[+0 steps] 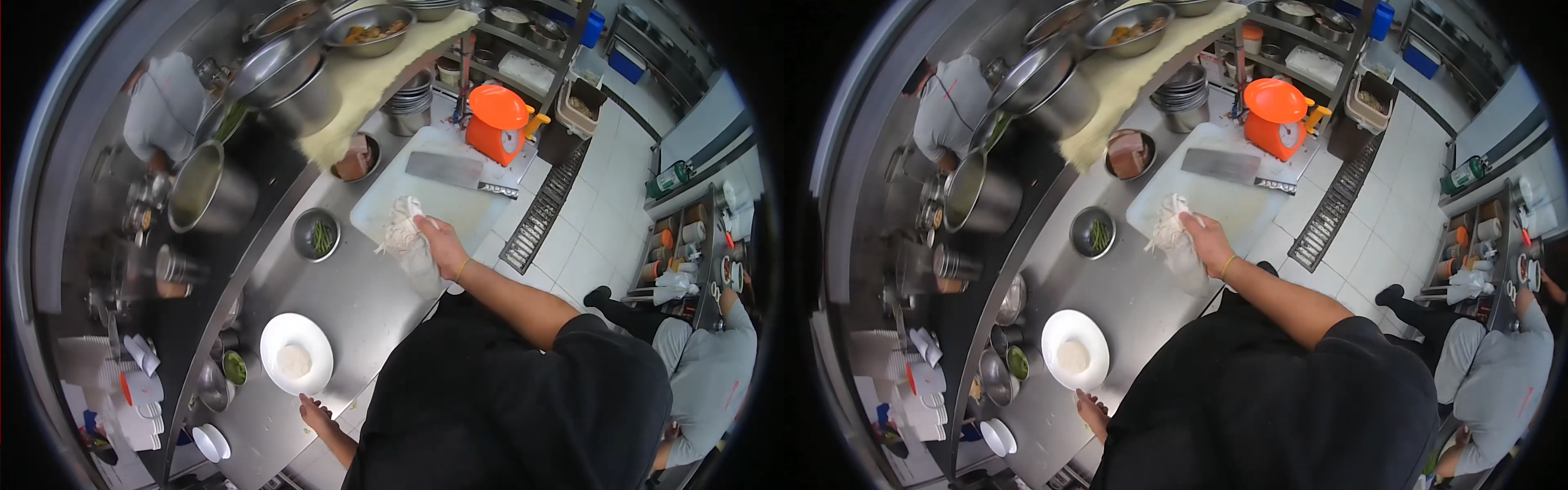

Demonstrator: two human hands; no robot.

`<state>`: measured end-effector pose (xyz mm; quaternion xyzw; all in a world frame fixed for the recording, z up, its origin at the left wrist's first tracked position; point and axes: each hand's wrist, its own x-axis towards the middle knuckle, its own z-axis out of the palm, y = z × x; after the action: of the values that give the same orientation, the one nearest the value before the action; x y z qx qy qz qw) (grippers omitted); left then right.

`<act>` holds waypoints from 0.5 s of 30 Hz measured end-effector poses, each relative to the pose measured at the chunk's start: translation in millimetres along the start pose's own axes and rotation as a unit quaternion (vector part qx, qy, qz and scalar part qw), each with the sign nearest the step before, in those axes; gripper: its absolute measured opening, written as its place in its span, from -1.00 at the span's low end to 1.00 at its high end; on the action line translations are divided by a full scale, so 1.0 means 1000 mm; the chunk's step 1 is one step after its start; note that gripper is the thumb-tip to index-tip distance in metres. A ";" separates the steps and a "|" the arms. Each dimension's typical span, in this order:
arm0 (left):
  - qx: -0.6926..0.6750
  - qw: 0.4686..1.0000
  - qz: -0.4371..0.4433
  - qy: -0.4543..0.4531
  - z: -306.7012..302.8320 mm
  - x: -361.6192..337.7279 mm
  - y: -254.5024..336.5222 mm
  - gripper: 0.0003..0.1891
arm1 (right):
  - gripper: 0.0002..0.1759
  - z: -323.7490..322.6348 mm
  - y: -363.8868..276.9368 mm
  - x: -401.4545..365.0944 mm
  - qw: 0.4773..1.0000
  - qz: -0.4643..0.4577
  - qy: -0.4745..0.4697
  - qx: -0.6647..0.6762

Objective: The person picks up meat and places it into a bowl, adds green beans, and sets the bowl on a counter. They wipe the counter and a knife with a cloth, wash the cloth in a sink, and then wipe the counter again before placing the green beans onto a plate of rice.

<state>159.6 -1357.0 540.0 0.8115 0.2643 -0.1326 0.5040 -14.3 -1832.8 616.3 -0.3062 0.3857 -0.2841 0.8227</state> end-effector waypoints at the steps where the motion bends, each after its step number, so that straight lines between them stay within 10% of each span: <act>1: 0.009 0.999 0.024 -0.024 0.012 -0.013 0.011 -0.58 | -0.58 -0.012 -0.011 0.006 0.999 0.007 0.010 0.032; 6: 0.062 0.955 0.200 -0.208 0.148 -0.099 0.080 -0.66 | -0.55 -0.065 -0.047 0.051 0.981 0.070 -0.085 0.160; 12: -0.013 0.861 0.017 -0.508 0.323 -0.290 0.150 -0.19 | -0.54 -0.072 -0.083 0.071 0.989 0.057 -0.135 0.006; 15: -0.225 0.803 -0.095 -0.543 0.375 -0.319 0.145 -0.20 | -0.49 -0.066 -0.071 0.083 0.907 -0.130 -0.243 -0.319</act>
<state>-2.7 -1835.8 630.8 0.4413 0.0456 -0.5358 0.7184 -39.0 -1956.5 595.2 -0.6592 0.2009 -0.1672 0.7051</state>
